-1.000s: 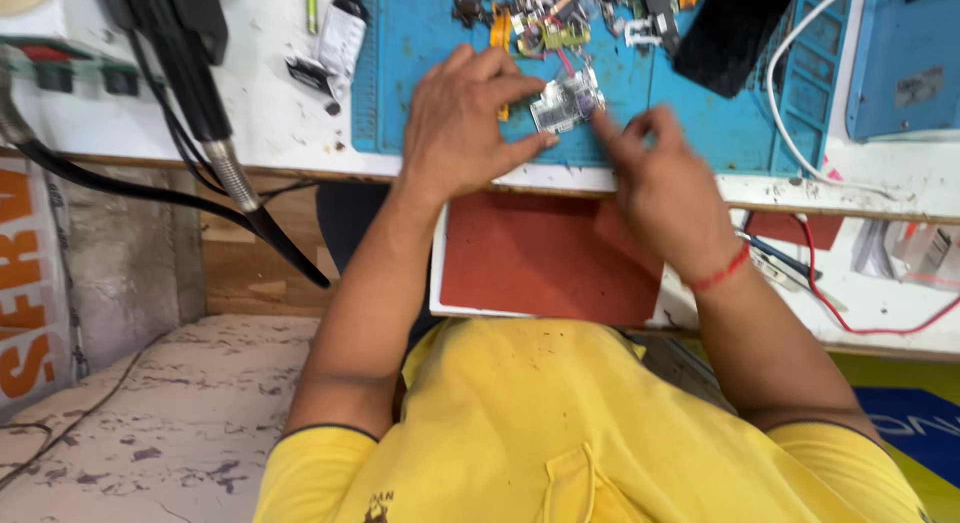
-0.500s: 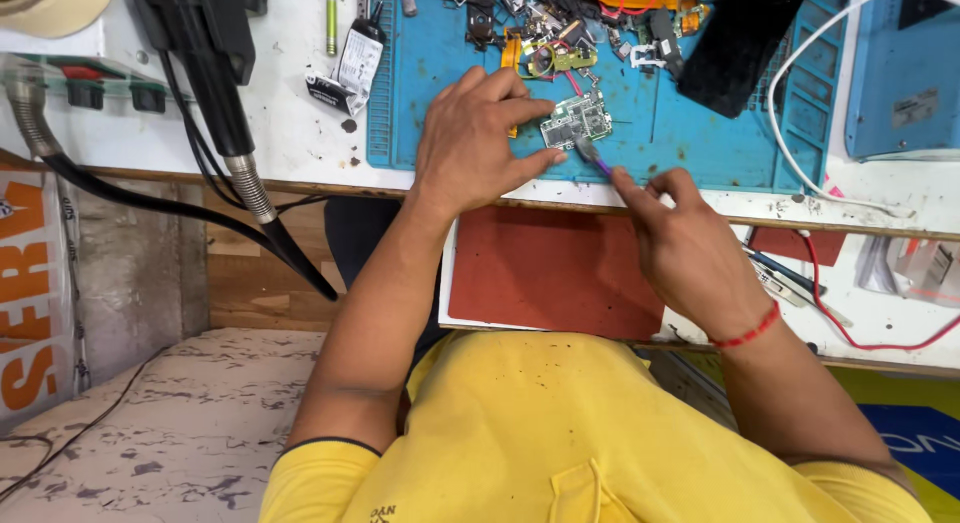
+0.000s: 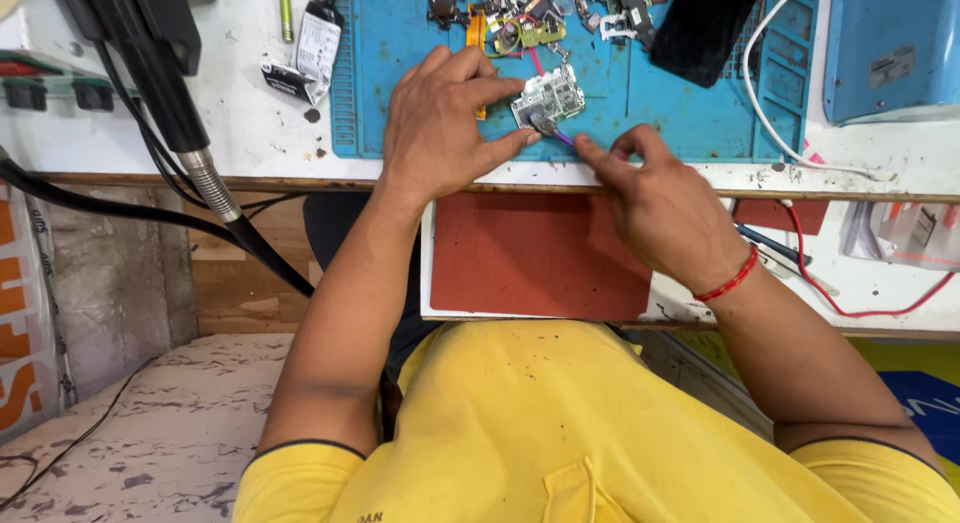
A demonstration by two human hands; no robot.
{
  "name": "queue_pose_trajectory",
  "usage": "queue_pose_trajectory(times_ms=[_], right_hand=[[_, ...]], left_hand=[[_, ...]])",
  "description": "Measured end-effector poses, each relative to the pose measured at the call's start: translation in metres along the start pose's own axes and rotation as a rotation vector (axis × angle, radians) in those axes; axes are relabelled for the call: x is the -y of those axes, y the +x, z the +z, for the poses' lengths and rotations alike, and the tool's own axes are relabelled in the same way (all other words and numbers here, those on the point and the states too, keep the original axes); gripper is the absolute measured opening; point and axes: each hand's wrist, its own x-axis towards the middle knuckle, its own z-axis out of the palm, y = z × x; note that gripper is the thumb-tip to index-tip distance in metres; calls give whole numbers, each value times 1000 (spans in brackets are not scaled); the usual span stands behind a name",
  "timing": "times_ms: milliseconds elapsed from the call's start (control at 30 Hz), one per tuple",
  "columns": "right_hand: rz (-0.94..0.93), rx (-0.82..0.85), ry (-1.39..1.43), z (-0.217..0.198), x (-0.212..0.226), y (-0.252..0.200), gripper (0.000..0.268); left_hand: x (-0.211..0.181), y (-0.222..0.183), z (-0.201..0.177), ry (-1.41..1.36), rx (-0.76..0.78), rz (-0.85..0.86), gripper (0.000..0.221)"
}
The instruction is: The person heats a circuit board with a hot air gun, then brushes the board to clean debris and applies a substance to a component using a small tool.
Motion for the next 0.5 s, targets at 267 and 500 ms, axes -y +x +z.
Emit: queue_pose_trajectory(times_ms=[267,500], right_hand=[[-81,-126,51,2,-7,18,49],[-83,-133,61,6,-1,5,50]], left_hand=[[0,-8,0,-11,-10,-7,46],[4,-3,-2,-30,46,6,44]])
